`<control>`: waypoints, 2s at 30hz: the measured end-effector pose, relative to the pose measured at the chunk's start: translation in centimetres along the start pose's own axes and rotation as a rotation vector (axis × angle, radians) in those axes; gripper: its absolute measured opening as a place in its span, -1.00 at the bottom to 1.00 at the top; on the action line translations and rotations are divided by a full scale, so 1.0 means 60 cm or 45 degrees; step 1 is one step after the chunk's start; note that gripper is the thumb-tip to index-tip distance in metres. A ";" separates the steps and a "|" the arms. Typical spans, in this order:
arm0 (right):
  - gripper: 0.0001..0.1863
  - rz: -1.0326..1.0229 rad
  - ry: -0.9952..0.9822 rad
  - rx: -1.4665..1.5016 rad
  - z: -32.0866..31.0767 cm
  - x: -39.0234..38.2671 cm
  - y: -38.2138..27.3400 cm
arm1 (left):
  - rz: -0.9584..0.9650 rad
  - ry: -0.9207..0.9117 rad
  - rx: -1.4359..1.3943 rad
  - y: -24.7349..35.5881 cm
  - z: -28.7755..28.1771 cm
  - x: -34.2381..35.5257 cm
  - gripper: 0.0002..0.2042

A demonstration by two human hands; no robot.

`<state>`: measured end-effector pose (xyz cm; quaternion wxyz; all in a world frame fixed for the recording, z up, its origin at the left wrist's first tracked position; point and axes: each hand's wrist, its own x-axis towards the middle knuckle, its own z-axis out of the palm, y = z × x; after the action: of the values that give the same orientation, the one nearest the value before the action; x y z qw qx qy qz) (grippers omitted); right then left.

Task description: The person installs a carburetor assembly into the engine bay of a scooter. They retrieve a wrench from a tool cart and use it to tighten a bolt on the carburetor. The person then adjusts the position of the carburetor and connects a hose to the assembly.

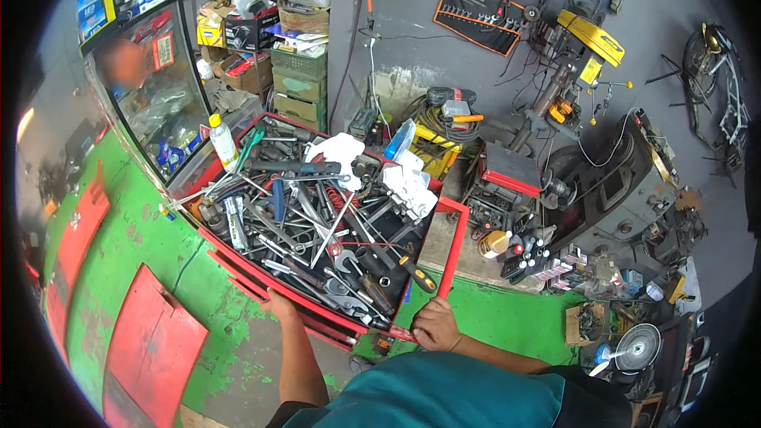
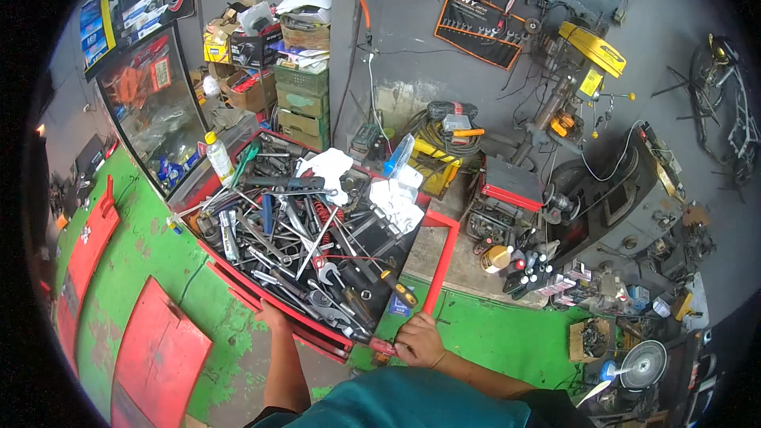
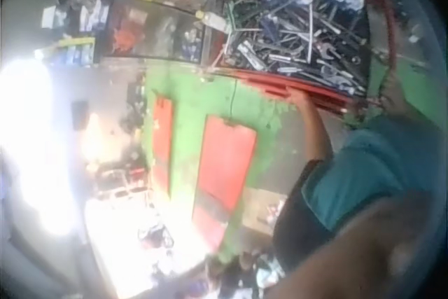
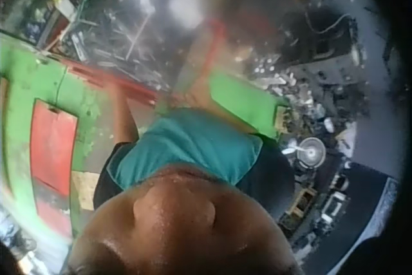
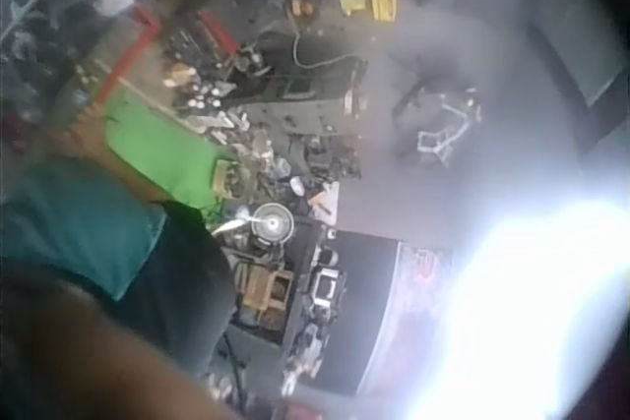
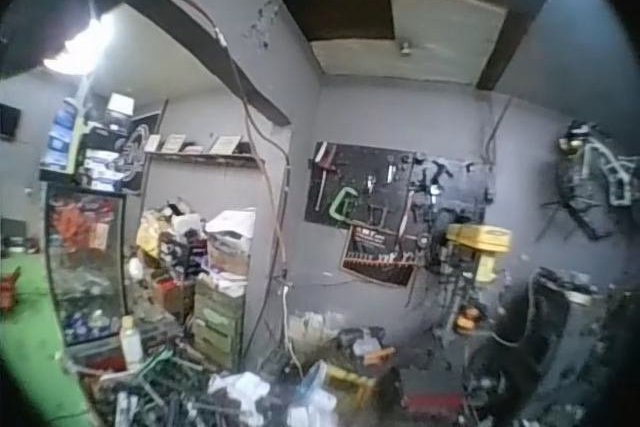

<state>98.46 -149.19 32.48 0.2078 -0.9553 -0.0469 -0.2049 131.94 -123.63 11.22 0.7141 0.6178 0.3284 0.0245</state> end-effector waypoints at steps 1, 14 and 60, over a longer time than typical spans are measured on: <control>-0.82 -0.002 0.007 0.009 -0.002 -0.002 0.001 | 0.055 0.005 0.111 0.001 -0.003 -0.001 -0.50; -0.73 0.055 0.010 0.480 -0.078 -0.034 0.084 | 0.240 0.127 0.520 0.058 -0.093 -0.101 -0.36; -0.58 1.756 -0.676 0.575 0.067 -0.478 0.137 | 1.606 -1.204 1.902 0.008 -0.154 -0.163 -0.90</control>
<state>75.22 -155.13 14.26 0.4600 -0.7201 0.4698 0.2215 119.86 -119.80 15.74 0.0706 0.9007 -0.4245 -0.0594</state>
